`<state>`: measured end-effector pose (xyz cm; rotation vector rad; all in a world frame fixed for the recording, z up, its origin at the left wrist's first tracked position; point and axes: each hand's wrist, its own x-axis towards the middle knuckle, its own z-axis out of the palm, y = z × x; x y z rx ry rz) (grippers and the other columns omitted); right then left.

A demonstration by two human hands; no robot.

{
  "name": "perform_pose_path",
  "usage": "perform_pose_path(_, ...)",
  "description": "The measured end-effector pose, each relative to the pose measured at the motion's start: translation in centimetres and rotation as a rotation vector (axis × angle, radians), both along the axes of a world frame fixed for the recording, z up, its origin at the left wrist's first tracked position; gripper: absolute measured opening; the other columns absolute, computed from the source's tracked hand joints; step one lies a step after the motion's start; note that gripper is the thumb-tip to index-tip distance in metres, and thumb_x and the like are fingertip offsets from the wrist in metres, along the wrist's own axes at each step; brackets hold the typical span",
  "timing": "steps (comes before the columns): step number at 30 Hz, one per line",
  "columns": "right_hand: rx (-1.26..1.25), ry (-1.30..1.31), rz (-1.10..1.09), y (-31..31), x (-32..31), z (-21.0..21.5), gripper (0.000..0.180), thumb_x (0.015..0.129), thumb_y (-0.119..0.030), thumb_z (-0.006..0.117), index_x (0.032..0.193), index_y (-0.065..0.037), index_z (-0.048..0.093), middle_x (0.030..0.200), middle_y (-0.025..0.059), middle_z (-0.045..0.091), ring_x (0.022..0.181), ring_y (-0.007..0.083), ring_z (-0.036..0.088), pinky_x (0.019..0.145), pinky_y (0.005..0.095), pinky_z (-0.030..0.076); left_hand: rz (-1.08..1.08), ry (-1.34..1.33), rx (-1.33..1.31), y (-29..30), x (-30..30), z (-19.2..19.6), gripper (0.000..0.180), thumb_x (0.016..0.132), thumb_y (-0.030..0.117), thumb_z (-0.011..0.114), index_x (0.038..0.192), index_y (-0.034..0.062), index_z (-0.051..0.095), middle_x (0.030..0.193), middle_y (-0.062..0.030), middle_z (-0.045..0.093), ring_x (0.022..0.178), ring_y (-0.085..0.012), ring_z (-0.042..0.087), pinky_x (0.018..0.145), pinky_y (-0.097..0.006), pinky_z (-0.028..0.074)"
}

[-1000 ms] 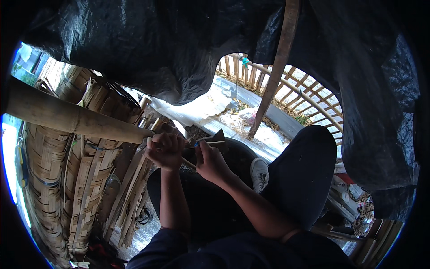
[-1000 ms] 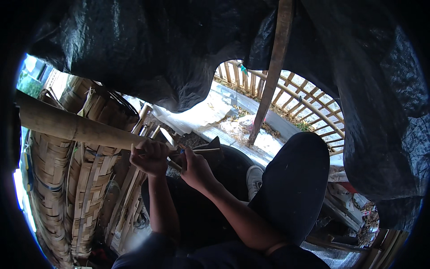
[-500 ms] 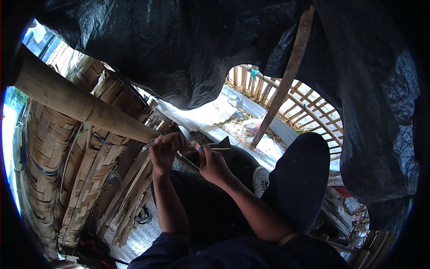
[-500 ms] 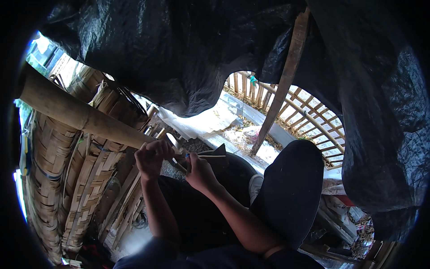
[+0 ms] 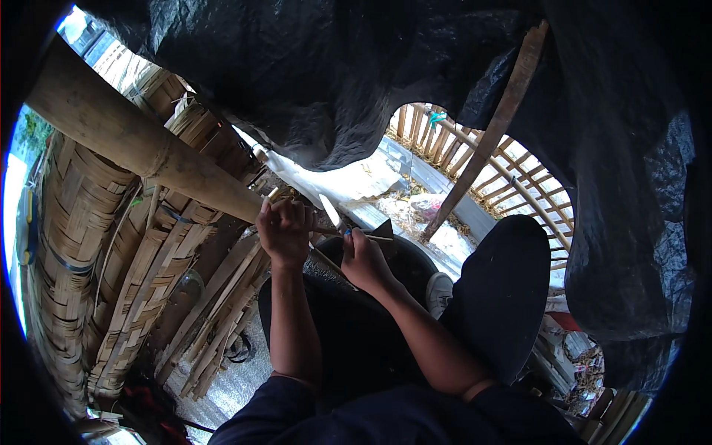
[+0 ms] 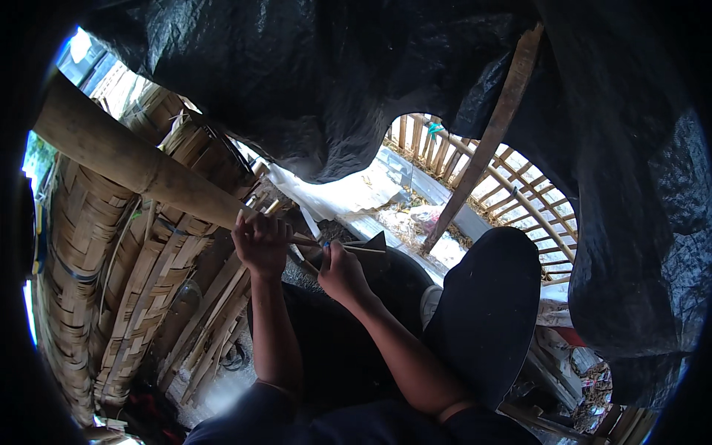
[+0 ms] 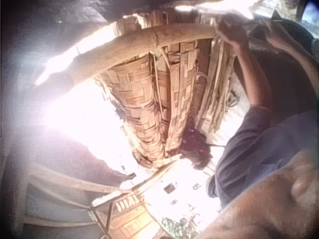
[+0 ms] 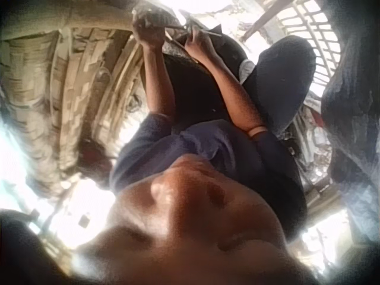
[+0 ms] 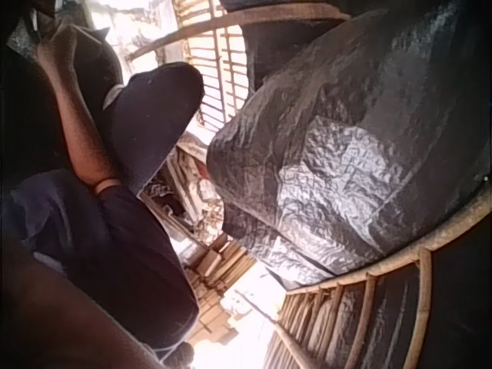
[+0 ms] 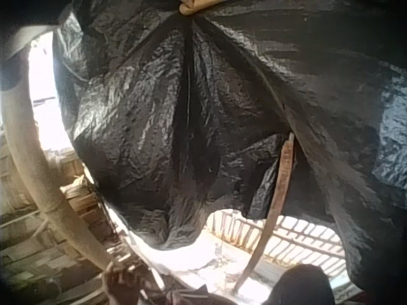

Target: The person whittles and carves a bamboo stick using a knife.

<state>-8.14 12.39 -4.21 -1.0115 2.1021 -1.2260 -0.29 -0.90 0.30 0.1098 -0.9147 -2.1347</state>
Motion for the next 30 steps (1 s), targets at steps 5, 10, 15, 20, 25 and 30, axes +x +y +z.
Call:
perform_pose_path(5, -0.005, -0.068, -0.04, -0.5, 0.6, -0.1, 0.021, 0.094, -0.017, 0.044, 0.083, 0.001, 0.047, 0.064, 0.0254, 0.056, 0.066, 0.0461, 0.057, 0.055, 0.0502, 0.04, 0.1, 0.004, -0.029, 0.1, 0.0, 0.1, 0.045, 0.094, 0.044, 0.033, 0.061, 0.0144, 0.031, 0.053, 0.0023, 0.023, 0.049, -0.0125, 0.021, 0.05, -0.031, 0.021)
perform_pose_path(10, -0.025, -0.079, -0.048, -0.6, 0.7, -0.9, 0.021, 0.095, -0.017, 0.044, 0.083, 0.0, 0.047, 0.064, 0.0247, 0.056, 0.065, 0.0452, 0.057, 0.054, 0.048, 0.04, 0.091, 0.025, -0.027, -0.3, 0.2, 0.0, 0.045, 0.095, 0.044, 0.033, 0.062, 0.0143, 0.031, 0.053, 0.0026, 0.023, 0.049, -0.0121, 0.021, 0.049, -0.031, 0.021)
perform_pose_path(15, -0.015, -0.091, -0.039, -0.2, 0.4, -1.2, 0.021, 0.095, -0.017, 0.044, 0.085, 0.001, 0.047, 0.064, 0.0243, 0.055, 0.066, 0.0446, 0.057, 0.055, 0.0462, 0.04, 0.07, 0.026, -0.059, -0.5, 0.0, 0.1, 0.046, 0.096, 0.045, 0.032, 0.062, 0.0141, 0.03, 0.054, 0.0028, 0.022, 0.049, -0.0118, 0.02, 0.048, -0.03, 0.02)
perform_pose_path(20, -0.001, -0.094, 0.003, 0.4, -0.5, -0.6, 0.017, 0.093, -0.014, 0.045, 0.089, 0.002, 0.048, 0.07, 0.0285, 0.059, 0.073, 0.0465, 0.059, 0.059, 0.0518, 0.044, 0.051, 0.013, -0.085, 0.0, -0.9, 0.3, 0.046, 0.096, 0.045, 0.032, 0.061, 0.0138, 0.031, 0.053, 0.0028, 0.022, 0.049, -0.0115, 0.019, 0.048, -0.03, 0.019)
perform_pose_path(25, 0.032, -0.018, 0.017, 1.7, -0.9, 2.6, 0.019, 0.093, -0.015, 0.045, 0.09, 0.004, 0.047, 0.071, 0.0284, 0.058, 0.072, 0.0455, 0.059, 0.061, 0.0503, 0.044, 0.069, -0.005, -0.002, 1.4, -1.8, 1.0, 0.051, 0.096, 0.047, 0.028, 0.058, 0.0137, 0.03, 0.048, 0.0031, 0.023, 0.045, -0.0114, 0.019, 0.046, -0.03, 0.02)
perform_pose_path(30, 0.095, 0.111, 0.155, 3.8, -3.0, 8.6, 0.02, 0.092, -0.013, 0.044, 0.091, 0.007, 0.046, 0.073, 0.0297, 0.058, 0.074, 0.0448, 0.06, 0.066, 0.0504, 0.046, 0.091, 0.016, 0.039, 2.2, -1.5, 2.1, 0.051, 0.096, 0.046, 0.027, 0.056, 0.0144, 0.027, 0.047, 0.0026, 0.02, 0.044, -0.0118, 0.017, 0.044, -0.03, 0.018)
